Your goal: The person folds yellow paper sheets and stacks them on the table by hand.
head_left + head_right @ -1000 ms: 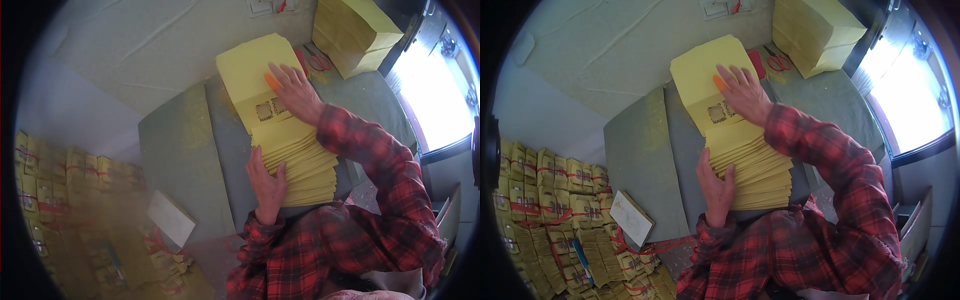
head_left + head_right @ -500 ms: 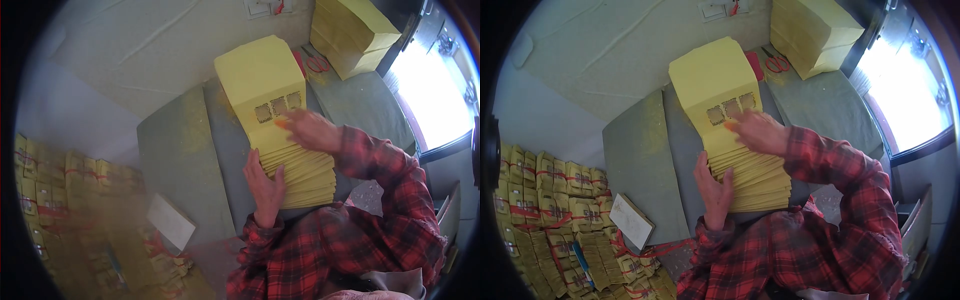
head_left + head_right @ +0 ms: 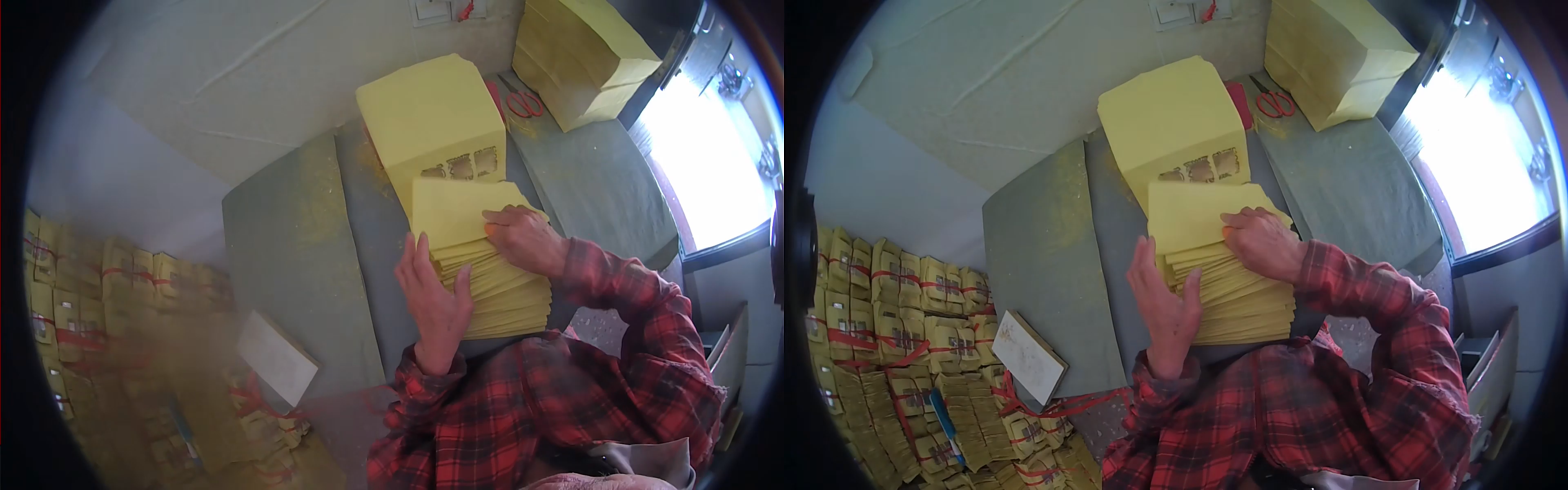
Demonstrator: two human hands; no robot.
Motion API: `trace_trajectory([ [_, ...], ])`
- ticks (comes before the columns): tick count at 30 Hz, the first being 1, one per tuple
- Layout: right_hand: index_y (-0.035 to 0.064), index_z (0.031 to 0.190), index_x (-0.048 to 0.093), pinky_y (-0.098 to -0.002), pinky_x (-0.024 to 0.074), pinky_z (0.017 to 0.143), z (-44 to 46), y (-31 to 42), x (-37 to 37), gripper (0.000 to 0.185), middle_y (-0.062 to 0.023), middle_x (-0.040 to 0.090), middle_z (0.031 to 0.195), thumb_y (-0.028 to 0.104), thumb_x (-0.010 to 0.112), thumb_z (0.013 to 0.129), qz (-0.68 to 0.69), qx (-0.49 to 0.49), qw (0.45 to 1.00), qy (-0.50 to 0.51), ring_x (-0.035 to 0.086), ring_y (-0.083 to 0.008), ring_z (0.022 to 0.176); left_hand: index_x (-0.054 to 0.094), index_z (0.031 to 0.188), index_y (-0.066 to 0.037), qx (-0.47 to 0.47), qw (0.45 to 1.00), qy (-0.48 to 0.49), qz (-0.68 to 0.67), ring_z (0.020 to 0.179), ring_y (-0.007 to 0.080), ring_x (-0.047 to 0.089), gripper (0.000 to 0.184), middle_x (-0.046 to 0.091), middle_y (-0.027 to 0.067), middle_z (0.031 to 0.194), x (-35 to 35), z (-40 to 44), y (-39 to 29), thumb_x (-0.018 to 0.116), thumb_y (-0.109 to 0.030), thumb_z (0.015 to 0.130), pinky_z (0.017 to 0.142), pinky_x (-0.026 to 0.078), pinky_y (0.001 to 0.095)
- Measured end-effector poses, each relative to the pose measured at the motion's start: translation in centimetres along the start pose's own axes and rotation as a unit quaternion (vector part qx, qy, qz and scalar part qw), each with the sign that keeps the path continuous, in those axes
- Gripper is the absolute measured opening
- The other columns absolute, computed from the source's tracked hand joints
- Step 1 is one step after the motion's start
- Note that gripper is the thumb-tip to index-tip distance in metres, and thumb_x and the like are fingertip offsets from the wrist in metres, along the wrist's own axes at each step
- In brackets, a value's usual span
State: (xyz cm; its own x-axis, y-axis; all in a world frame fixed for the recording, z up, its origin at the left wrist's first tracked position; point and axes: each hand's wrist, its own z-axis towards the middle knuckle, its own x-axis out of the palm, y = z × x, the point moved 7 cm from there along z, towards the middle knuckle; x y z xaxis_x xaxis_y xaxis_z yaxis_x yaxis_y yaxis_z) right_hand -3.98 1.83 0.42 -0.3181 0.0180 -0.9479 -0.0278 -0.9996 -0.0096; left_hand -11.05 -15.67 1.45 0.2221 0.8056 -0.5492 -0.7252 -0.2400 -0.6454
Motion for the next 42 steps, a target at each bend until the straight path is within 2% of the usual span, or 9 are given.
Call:
trace_trajectory([
  [7,0.0014,0.123,0.068,-0.048,0.0458,0.107,1.3,0.2,-1.6,0.035,-0.0132,0.065,0.142,0.023,0.066,0.095,0.214,-0.018,0.977,-0.017,0.061,-0.0345,0.119,0.05,0.149,0.003,0.151,0.985,0.086,0.008,0.135,0.0457,0.053,0.067,0.052,0.0281,0.151,3.1,6.0,-6.9,0.074,-0.027,0.093,0.116,0.036,0.0618],
  [11,0.004,0.134,0.064,-0.0508,0.0421,0.114,-4.3,2.5,2.5,0.043,-0.0145,0.064,0.146,0.023,0.066,0.096,0.089,-0.033,0.994,-0.054,0.06,-0.0366,0.128,0.055,0.146,0.001,-0.018,0.948,0.3,0.101,0.139,0.0443,0.052,0.062,0.056,0.0294,0.147,8.7,2.8,-0.7,0.069,-0.034,0.097,0.118,0.034,0.063],
  [18,0.0043,0.142,0.061,-0.0515,0.0393,0.117,-3.0,-2.7,1.2,0.051,-0.0228,0.055,0.153,0.022,0.071,0.095,0.206,0.102,0.961,0.155,0.054,-0.0391,0.138,0.06,0.14,0.001,0.02,0.976,0.141,0.164,0.141,0.0451,0.053,0.055,0.061,0.027,0.147,6.5,-1.5,2.8,0.067,-0.034,0.099,0.119,0.033,0.0649],
  [22,0.0056,0.142,0.059,-0.0507,0.0373,0.119,6.9,-2.6,-3.8,0.054,-0.0213,0.041,0.162,0.015,0.07,0.09,-0.03,0.039,0.994,-0.096,0.045,-0.0386,0.144,0.062,0.138,0.001,-0.017,0.984,0.118,0.129,0.14,0.0446,0.054,0.051,0.061,0.0248,0.148,5.6,-1.1,2.8,0.07,-0.028,0.098,0.119,0.035,0.0631],
  [29,0.0038,0.13,0.064,-0.0481,0.0422,0.115,6.7,-4.5,-1.0,0.039,-0.0141,0.051,0.158,0.015,0.066,0.092,-0.116,-0.028,0.967,-0.225,0.051,-0.0348,0.139,0.07,0.126,0.003,-0.075,0.976,0.07,-0.193,0.114,0.039,0.071,0.031,0.075,0.0239,0.123,-3.5,3.1,-2.0,0.067,-0.007,0.097,0.109,0.051,0.0535],
  [31,0.0028,0.123,0.066,-0.0464,0.044,0.112,3.3,-2.2,-1.0,0.036,-0.0143,0.053,0.155,0.015,0.068,0.09,-0.061,-0.025,0.987,-0.146,0.054,-0.0335,0.133,0.074,0.117,0.003,-0.086,0.863,0.052,-0.495,0.097,0.0321,0.075,0.023,0.078,0.0222,0.108,-8.4,5.4,-5.5,0.067,-0.005,0.097,0.099,0.059,0.0459],
  [33,0.0028,0.124,0.066,-0.046,0.0441,0.112,2.4,-0.4,-1.5,0.036,-0.0145,0.053,0.156,0.014,0.067,0.09,-0.027,-0.025,0.994,-0.105,0.054,-0.0335,0.132,0.06,0.146,-0.006,0.251,0.802,0.159,-0.518,0.094,0.0335,0.077,0.039,0.078,0.0175,0.113,-13.1,8.9,-9.6,0.058,-0.005,0.106,0.101,0.061,0.0531],
  [36,0.0028,0.126,0.065,-0.0448,0.0445,0.111,1.7,0.2,-2.8,0.038,-0.0152,0.051,0.158,0.012,0.067,0.09,0.04,0.005,0.999,-0.017,0.056,-0.0332,0.129,0.061,0.144,-0.006,0.228,0.804,0.166,-0.523,0.094,0.0327,0.077,0.038,0.078,0.017,0.112,-13.6,9.1,-9.5,0.059,-0.007,0.106,0.101,0.061,0.052],
  [42,0.0024,0.129,0.064,-0.0427,0.0449,0.11,9.4,-2.6,-4.0,0.04,-0.0167,0.048,0.16,0.01,0.066,0.09,-0.114,0.019,0.975,-0.191,0.056,-0.0334,0.127,0.064,0.139,-0.008,0.189,0.815,0.186,-0.515,0.093,0.0303,0.077,0.034,0.079,0.0156,0.11,-14.7,9.7,-9.9,0.063,-0.011,0.105,0.1,0.062,0.0486],
])
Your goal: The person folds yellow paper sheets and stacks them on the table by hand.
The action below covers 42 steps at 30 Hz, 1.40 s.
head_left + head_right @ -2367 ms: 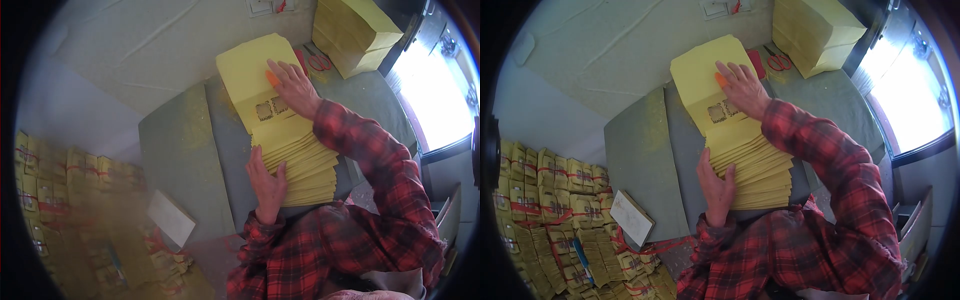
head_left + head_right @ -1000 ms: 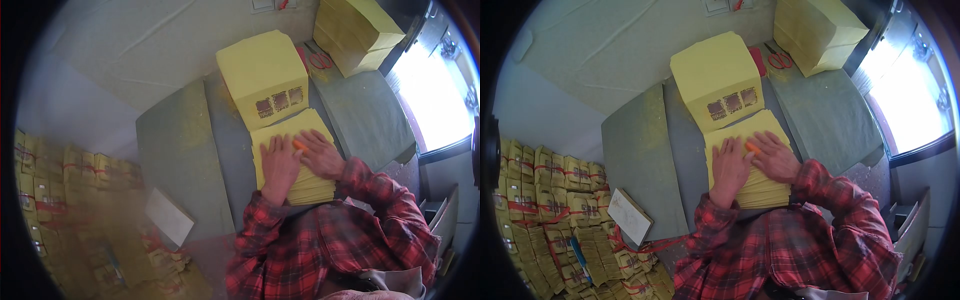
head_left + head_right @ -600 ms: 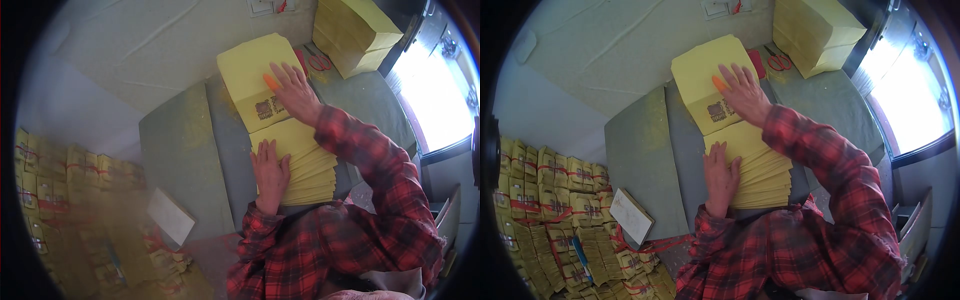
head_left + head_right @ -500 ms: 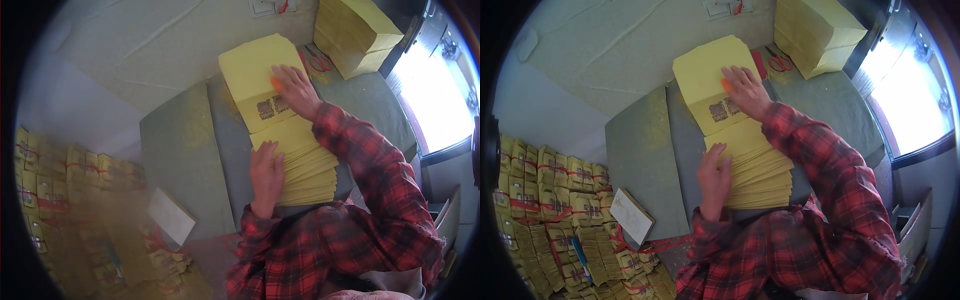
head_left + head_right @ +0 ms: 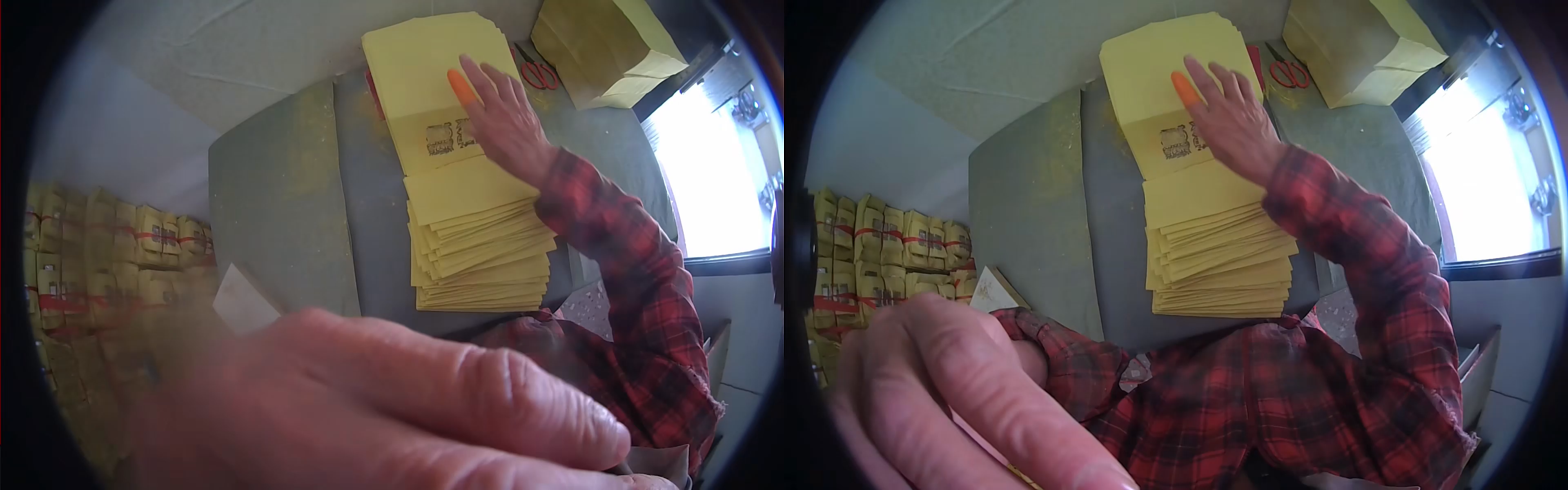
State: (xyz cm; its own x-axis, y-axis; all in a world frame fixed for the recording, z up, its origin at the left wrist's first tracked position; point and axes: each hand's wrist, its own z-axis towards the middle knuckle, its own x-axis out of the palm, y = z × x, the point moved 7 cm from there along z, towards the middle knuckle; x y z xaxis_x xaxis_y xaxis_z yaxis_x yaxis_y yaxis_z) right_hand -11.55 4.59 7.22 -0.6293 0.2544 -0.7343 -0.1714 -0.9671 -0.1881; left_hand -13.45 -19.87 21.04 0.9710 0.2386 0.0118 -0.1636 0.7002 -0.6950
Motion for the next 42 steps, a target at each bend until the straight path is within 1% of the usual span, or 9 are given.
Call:
trace_trajectory([
  [7,0.0011,0.124,0.066,-0.0431,0.0477,0.104,-5.3,0.6,0.3,0.036,-0.0149,0.059,0.149,0.01,0.065,0.088,0.037,-0.05,0.998,-0.023,0.061,-0.0293,0.121,0.068,0.134,-0.01,-0.055,0.998,0.003,0.004,0.091,0.0276,0.077,0.03,0.079,0.0141,0.107,-2.2,-3.0,1.0,0.066,-0.015,0.104,0.098,0.062,0.0446],
  [11,0.0018,0.124,0.066,-0.0456,0.0498,0.1,-9.3,2.3,-0.8,0.035,-0.0151,0.062,0.146,0.011,0.066,0.09,0.143,-0.03,0.971,0.189,0.064,-0.031,0.114,0.07,0.131,-0.011,-0.084,0.996,0.011,-0.011,0.091,0.026,0.077,0.028,0.08,0.0131,0.105,0.0,-0.4,-1.0,0.068,-0.018,0.104,0.097,0.063,0.0424],
  [14,0.0023,0.125,0.066,-0.0472,0.0503,0.099,-9.1,2.4,-0.2,0.035,-0.0151,0.063,0.143,0.011,0.066,0.092,0.265,0.047,0.847,0.458,0.065,-0.0319,0.112,0.071,0.129,-0.012,-0.105,0.994,0.022,-0.01,0.09,0.0248,0.076,0.027,0.08,0.0125,0.103,1.3,0.6,-2.2,0.07,-0.02,0.104,0.097,0.063,0.0407],
  [17,0.0028,0.126,0.066,-0.0474,0.0488,0.103,-3.7,1.9,0.3,0.034,-0.0152,0.061,0.144,0.01,0.065,0.093,0.291,0.067,0.901,0.315,0.062,-0.0326,0.118,0.073,0.127,-0.013,-0.127,0.991,0.028,0.004,0.09,0.0236,0.076,0.025,0.08,0.0118,0.102,2.2,0.9,-3.5,0.071,-0.022,0.103,0.096,0.064,0.0389],
  [19,0.0018,0.126,0.066,-0.0452,0.0465,0.107,-0.3,1.4,-0.8,0.036,-0.0149,0.058,0.148,0.01,0.066,0.092,0.037,-0.037,0.998,0.038,0.058,-0.0319,0.126,0.074,0.125,-0.013,-0.132,0.99,0.041,0.006,0.089,0.0228,0.076,0.024,0.08,0.0113,0.101,2.8,1.5,-3.8,0.072,-0.023,0.103,0.096,0.064,0.0378],
  [22,0.0018,0.127,0.066,-0.0446,0.0455,0.109,-0.5,-1.0,3.5,0.038,-0.0149,0.056,0.15,0.01,0.067,0.091,0.001,-0.047,0.999,-0.016,0.056,-0.0316,0.129,0.075,0.124,-0.014,-0.139,0.988,0.066,0.006,0.089,0.0221,0.076,0.024,0.08,0.0109,0.1,4.1,1.5,-2.9,0.073,-0.025,0.103,0.095,0.064,0.0367],
  [24,0.0019,0.128,0.065,-0.0439,0.0445,0.11,-0.3,-1.7,4.8,0.039,-0.0149,0.055,0.152,0.01,0.067,0.09,-0.033,-0.064,0.995,-0.069,0.054,-0.0313,0.132,0.076,0.121,-0.003,-0.126,0.953,-0.046,0.273,0.095,0.024,0.075,0.024,0.08,0.0104,0.099,2.1,-2.0,2.5,0.067,-0.014,0.102,0.086,0.06,0.0323],
  [32,-0.0008,0.135,0.061,-0.0471,0.0432,0.112,-2.8,-1.2,3.1,0.047,-0.0162,0.049,0.159,0.01,0.065,0.089,-0.025,-0.036,0.999,-0.019,0.052,-0.033,0.135,0.062,0.14,0.002,-0.212,0.85,-0.162,0.455,0.108,0.0344,0.065,0.049,0.071,0.0214,0.125,1.3,-11.5,17.1,0.071,-0.005,0.092,0.095,0.053,0.0421],
  [42,0.0003,0.132,0.062,-0.0508,0.0412,0.112,-6.8,1.4,-0.8,0.046,-0.0221,0.051,0.156,0.012,0.065,0.088,0.11,-0.021,0.994,0.013,0.054,-0.0396,0.129,0.064,0.135,0.002,-0.247,0.82,-0.147,0.495,0.105,0.0368,0.064,0.048,0.072,0.0202,0.122,0.6,-10.7,16.6,0.076,-0.009,0.089,0.095,0.052,0.0442],
])
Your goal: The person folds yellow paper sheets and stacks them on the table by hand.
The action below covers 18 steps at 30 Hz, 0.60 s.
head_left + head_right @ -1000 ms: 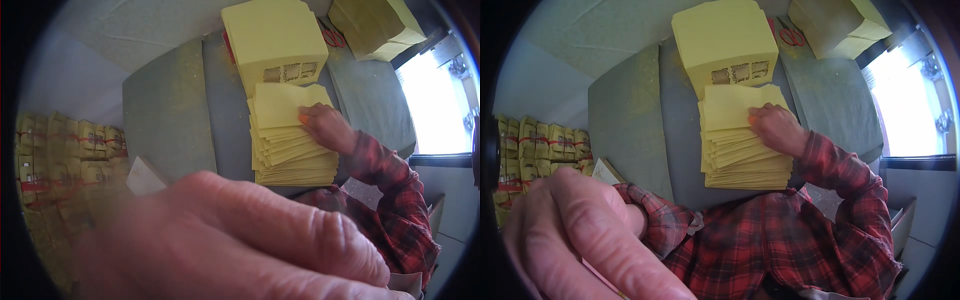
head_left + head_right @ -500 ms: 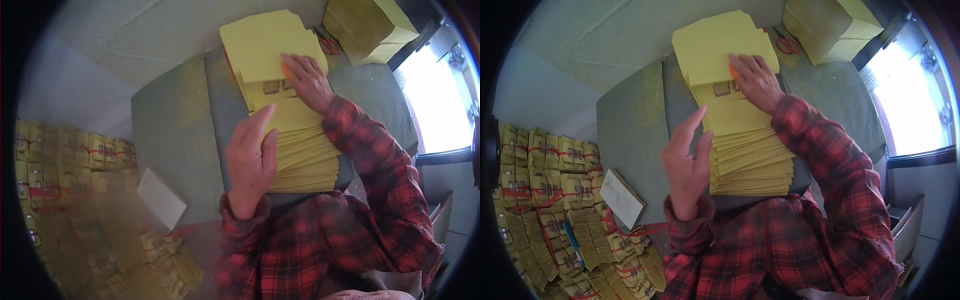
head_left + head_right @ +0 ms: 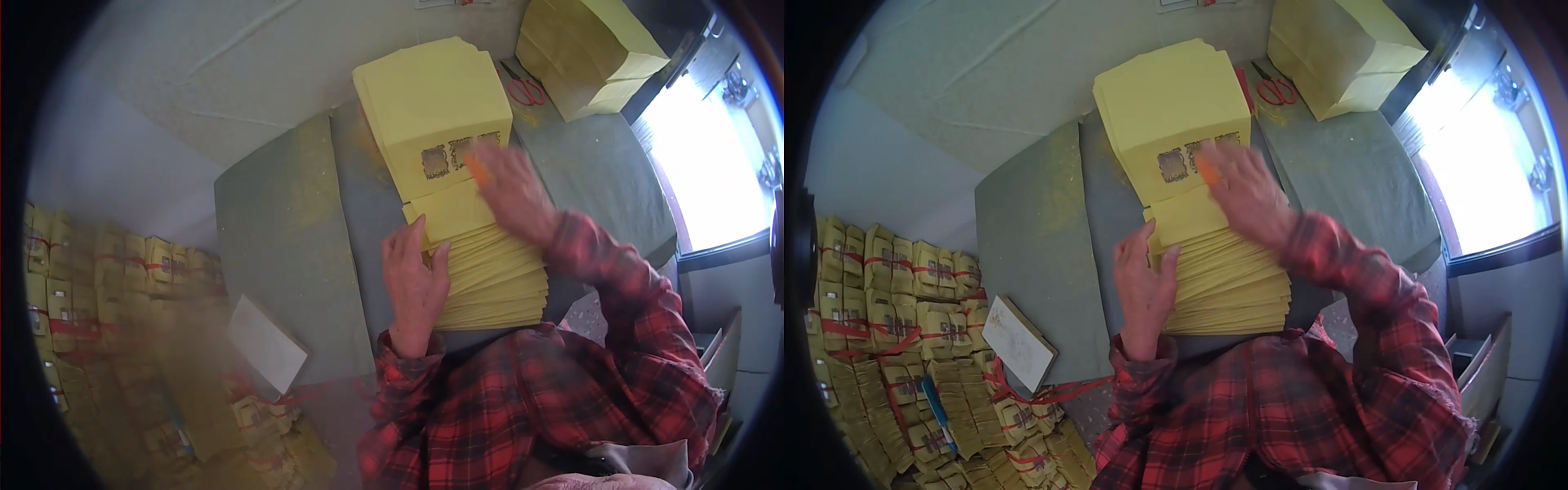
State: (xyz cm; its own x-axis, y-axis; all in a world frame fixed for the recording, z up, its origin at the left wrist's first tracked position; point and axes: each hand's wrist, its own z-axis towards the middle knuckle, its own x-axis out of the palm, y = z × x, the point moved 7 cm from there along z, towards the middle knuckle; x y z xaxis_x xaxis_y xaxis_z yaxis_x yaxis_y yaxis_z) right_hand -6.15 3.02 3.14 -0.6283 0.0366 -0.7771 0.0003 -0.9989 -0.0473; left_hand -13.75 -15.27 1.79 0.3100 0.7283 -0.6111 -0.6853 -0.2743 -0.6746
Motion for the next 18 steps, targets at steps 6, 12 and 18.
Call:
trace_trajectory([
  [6,0.0033,0.131,0.065,-0.0477,0.045,0.109,-0.6,0.4,2.3,0.039,-0.0147,0.058,0.152,0.013,0.062,0.093,0.106,0.1,0.914,0.378,0.058,-0.036,0.127,0.069,0.127,0.0,0.03,0.999,0.018,0.019,0.097,0.0358,0.065,0.041,0.075,0.0178,0.113,1.0,-0.3,-0.3,0.077,-0.01,0.089,0.09,0.053,0.0447],
  [12,-0.0025,0.133,0.062,-0.0469,0.0445,0.112,6.9,-4.0,3.1,0.044,-0.0153,0.057,0.151,0.01,0.065,0.091,-0.184,0.006,0.983,0.001,0.053,-0.034,0.133,0.071,0.126,-0.001,-0.051,0.999,0.007,-0.014,0.103,0.0386,0.068,0.039,0.076,0.0165,0.109,-0.6,2.9,1.8,0.076,-0.014,0.09,0.095,0.053,0.0429],
  [18,-0.0037,0.131,0.062,-0.0454,0.0447,0.112,5.5,-5.0,3.8,0.043,-0.0163,0.055,0.153,0.01,0.065,0.09,-0.167,-0.025,0.984,-0.061,0.054,-0.0328,0.133,0.069,0.127,-0.001,0.071,0.997,-0.021,-0.011,0.102,0.0379,0.068,0.04,0.076,0.0166,0.11,-1.6,5.3,-1.3,0.076,-0.014,0.09,0.094,0.054,0.0427],
])
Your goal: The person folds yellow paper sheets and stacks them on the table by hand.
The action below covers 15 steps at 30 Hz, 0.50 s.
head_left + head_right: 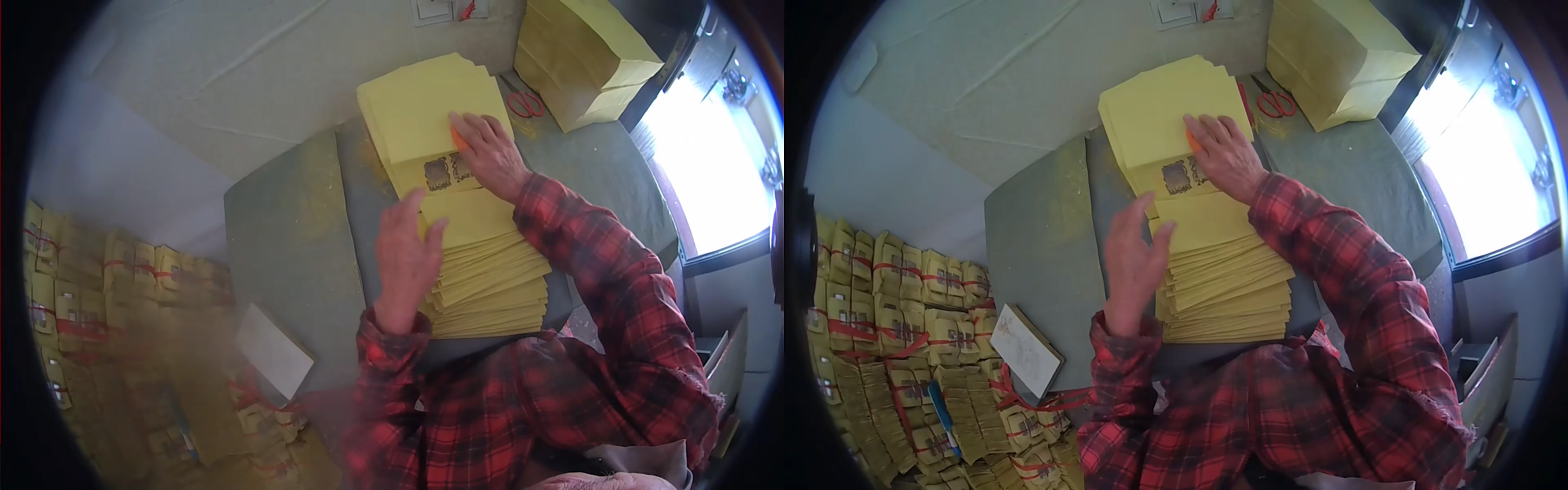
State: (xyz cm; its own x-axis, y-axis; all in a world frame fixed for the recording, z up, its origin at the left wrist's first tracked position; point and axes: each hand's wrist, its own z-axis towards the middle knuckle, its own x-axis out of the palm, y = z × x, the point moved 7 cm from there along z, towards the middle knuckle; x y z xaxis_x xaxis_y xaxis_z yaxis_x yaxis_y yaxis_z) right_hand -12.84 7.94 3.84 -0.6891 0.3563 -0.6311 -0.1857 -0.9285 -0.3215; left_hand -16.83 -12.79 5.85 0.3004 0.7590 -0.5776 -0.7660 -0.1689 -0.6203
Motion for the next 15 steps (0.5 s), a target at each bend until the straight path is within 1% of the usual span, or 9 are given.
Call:
trace_trajectory([
  [2,-0.0037,0.131,0.062,-0.0454,0.0449,0.112,-0.9,0.2,-1.1,0.043,-0.016,0.056,0.153,0.01,0.064,0.091,0.024,0.01,1.0,0.013,0.055,-0.0323,0.132,0.069,0.128,-0.001,0.017,0.999,0.027,-0.008,0.102,0.0371,0.068,0.041,0.075,0.0171,0.114,1.4,-1.6,-0.9,0.076,-0.014,0.089,0.093,0.054,0.0429],
  [4,-0.0038,0.131,0.062,-0.0453,0.0451,0.111,-1.9,0.5,-2.5,0.042,-0.0158,0.056,0.153,0.01,0.064,0.091,0.046,0.021,0.998,0.025,0.056,-0.0319,0.13,0.067,0.126,-0.002,-0.02,0.984,0.174,0.01,0.102,0.035,0.067,0.04,0.073,0.0174,0.12,4.6,-4.0,0.4,0.077,-0.012,0.088,0.091,0.053,0.0421],
  [7,-0.0013,0.128,0.065,-0.0464,0.0482,0.106,-4.3,2.0,-6.0,0.04,-0.016,0.061,0.146,0.012,0.065,0.091,0.075,0.022,0.996,0.043,0.062,-0.0332,0.121,0.065,0.125,-0.002,-0.103,0.98,0.171,-0.018,0.1,0.0341,0.067,0.04,0.071,0.0174,0.119,3.6,-6.6,1.7,0.077,-0.012,0.088,0.089,0.053,0.041],
  [8,0.0004,0.126,0.066,-0.0475,0.0496,0.103,-5.2,2.8,-5.2,0.037,-0.016,0.063,0.141,0.012,0.065,0.091,0.117,0.043,0.958,0.259,0.064,-0.0345,0.115,0.065,0.124,-0.002,-0.143,0.974,0.172,-0.031,0.099,0.0337,0.066,0.039,0.071,0.0174,0.118,3.3,-7.4,2.3,0.077,-0.012,0.088,0.088,0.053,0.0404],
  [9,0.0022,0.124,0.067,-0.0485,0.051,0.1,-7.3,3.4,-4.1,0.035,-0.016,0.066,0.137,0.013,0.066,0.091,0.154,0.063,0.871,0.462,0.066,-0.0359,0.11,0.064,0.124,-0.002,-0.182,0.967,0.172,-0.043,0.098,0.0332,0.066,0.039,0.07,0.0174,0.117,3.3,-7.7,2.9,0.077,-0.011,0.088,0.087,0.053,0.0398],
  [11,0.0048,0.125,0.067,-0.0502,0.0521,0.096,-9.2,4.2,-3.3,0.035,-0.0166,0.067,0.131,0.013,0.067,0.09,0.299,0.003,0.784,0.544,0.067,-0.0378,0.101,0.064,0.124,-0.001,-0.161,0.977,0.134,-0.034,0.097,0.0327,0.066,0.039,0.069,0.0171,0.115,2.3,-7.2,2.4,0.077,-0.011,0.088,0.086,0.053,0.0397],
  [12,0.0048,0.125,0.067,-0.0502,0.0521,0.096,-8.8,4.2,-2.8,0.035,-0.0166,0.067,0.131,0.013,0.067,0.09,0.301,0.006,0.784,0.543,0.067,-0.0378,0.101,0.064,0.123,-0.001,-0.139,0.986,0.089,-0.026,0.095,0.0323,0.066,0.039,0.069,0.0168,0.113,1.4,-6.6,1.8,0.078,-0.011,0.088,0.085,0.053,0.0396],
  [14,0.005,0.126,0.067,-0.0487,0.0519,0.096,-4.0,3.1,-2.7,0.036,-0.0182,0.063,0.139,0.015,0.068,0.091,0.286,0.055,0.901,0.321,0.065,-0.039,0.105,0.063,0.123,-0.001,-0.097,0.995,-0.013,-0.008,0.093,0.0313,0.065,0.04,0.067,0.0163,0.109,-0.5,-5.6,0.9,0.078,-0.012,0.088,0.083,0.053,0.0394],
  [15,0.0052,0.127,0.067,-0.0492,0.0497,0.101,-2.3,2.5,-2.1,0.038,-0.0189,0.059,0.146,0.017,0.069,0.091,0.262,0.065,0.928,0.257,0.062,-0.0398,0.113,0.062,0.125,0.0,-0.102,0.994,-0.016,-0.017,0.092,0.0298,0.065,0.041,0.066,0.0156,0.109,-0.5,-4.8,0.9,0.078,-0.012,0.089,0.082,0.054,0.0398],
])
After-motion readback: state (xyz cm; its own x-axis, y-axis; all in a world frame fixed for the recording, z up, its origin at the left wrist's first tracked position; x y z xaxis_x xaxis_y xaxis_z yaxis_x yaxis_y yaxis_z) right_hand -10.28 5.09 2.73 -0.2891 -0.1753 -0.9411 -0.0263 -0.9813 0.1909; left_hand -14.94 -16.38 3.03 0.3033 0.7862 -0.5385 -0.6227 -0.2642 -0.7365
